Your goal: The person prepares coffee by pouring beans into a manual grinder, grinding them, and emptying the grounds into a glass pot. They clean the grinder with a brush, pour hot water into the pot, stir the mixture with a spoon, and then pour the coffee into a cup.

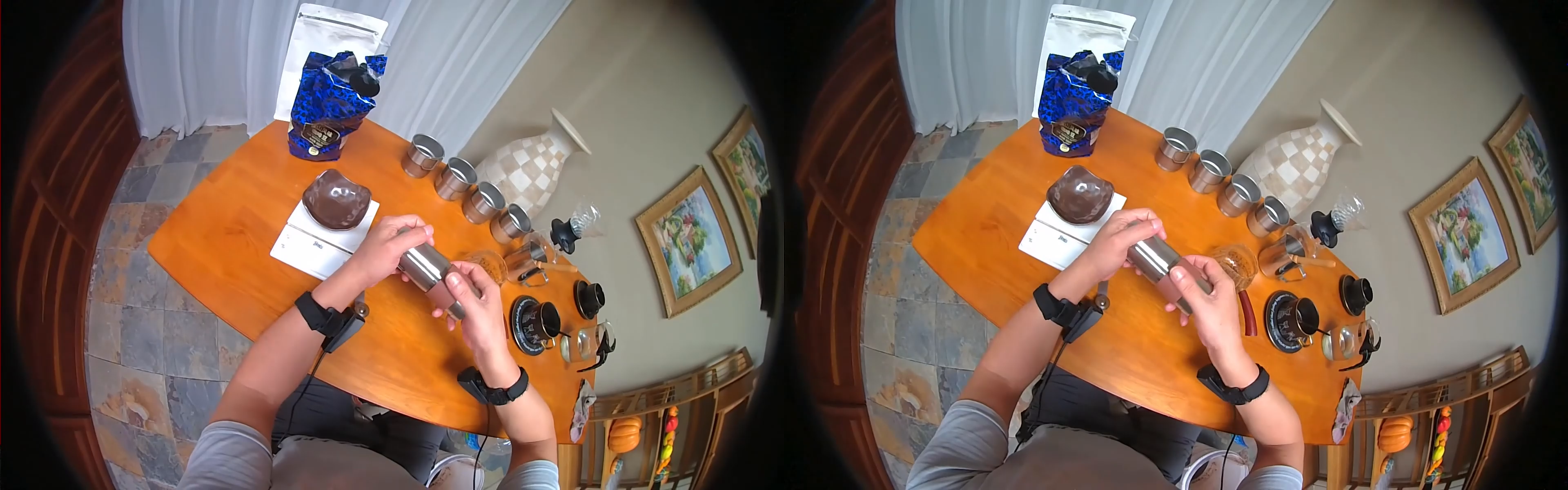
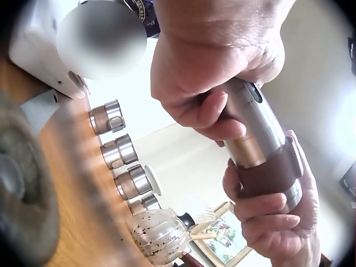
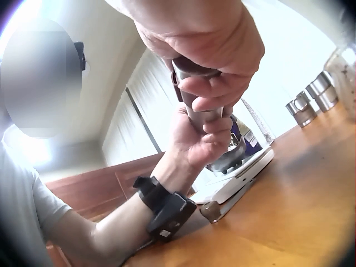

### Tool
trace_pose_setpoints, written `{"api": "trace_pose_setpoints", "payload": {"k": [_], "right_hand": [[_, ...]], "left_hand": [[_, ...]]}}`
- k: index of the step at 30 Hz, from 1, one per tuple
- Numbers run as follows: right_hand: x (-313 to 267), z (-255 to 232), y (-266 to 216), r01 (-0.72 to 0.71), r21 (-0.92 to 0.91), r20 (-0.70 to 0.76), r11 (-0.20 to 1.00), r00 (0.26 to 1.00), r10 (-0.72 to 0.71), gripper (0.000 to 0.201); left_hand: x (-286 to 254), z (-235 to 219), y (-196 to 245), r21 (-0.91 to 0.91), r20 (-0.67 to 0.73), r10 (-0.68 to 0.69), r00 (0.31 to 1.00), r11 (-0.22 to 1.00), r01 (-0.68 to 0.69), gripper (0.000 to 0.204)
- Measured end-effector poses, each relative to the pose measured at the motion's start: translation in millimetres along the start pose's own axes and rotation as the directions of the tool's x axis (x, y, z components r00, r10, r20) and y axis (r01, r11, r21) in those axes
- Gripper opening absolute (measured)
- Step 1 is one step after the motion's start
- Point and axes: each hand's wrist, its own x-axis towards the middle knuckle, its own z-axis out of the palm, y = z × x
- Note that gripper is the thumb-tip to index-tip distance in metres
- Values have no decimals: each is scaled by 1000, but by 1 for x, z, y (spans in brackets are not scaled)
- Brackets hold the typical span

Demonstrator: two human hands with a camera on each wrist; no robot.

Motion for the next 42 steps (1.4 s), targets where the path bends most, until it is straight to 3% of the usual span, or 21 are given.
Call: {"api": "trace_pose_setpoints", "payload": {"k": [1,2,3,4,6,8,14,25,42], "right_hand": [[-3,1,-1,15,-104,-7,994,1000,-16,41],[-5,1,1,12,-105,-6,994,1000,-12,41],[-6,0,4,100,-255,31,962,995,-96,48],[-7,2,3,190,-395,80,899,982,-172,55],[-12,4,-6,147,-501,71,853,989,-129,66],[-13,7,-8,258,-663,114,702,962,-247,63],[-17,11,1,354,-691,84,631,906,-416,59],[-16,8,8,352,-712,83,608,901,-425,58],[-20,13,1,368,-731,111,575,895,-432,56]], "left_hand": [[2,-3,-3,-2,-1,-1,1000,1000,1,26],[4,-6,-7,-10,15,82,997,997,-82,26],[5,-7,-7,-18,30,164,986,986,-163,25],[5,-8,-5,-19,30,162,986,987,-162,25],[2,-8,-1,59,43,303,952,951,-305,24],[1,-7,0,83,44,317,947,944,-320,24],[1,-5,-1,131,81,369,926,917,-377,23],[3,-5,-5,213,122,348,930,906,-367,25],[-2,2,-6,303,30,394,919,872,-384,23]]}}
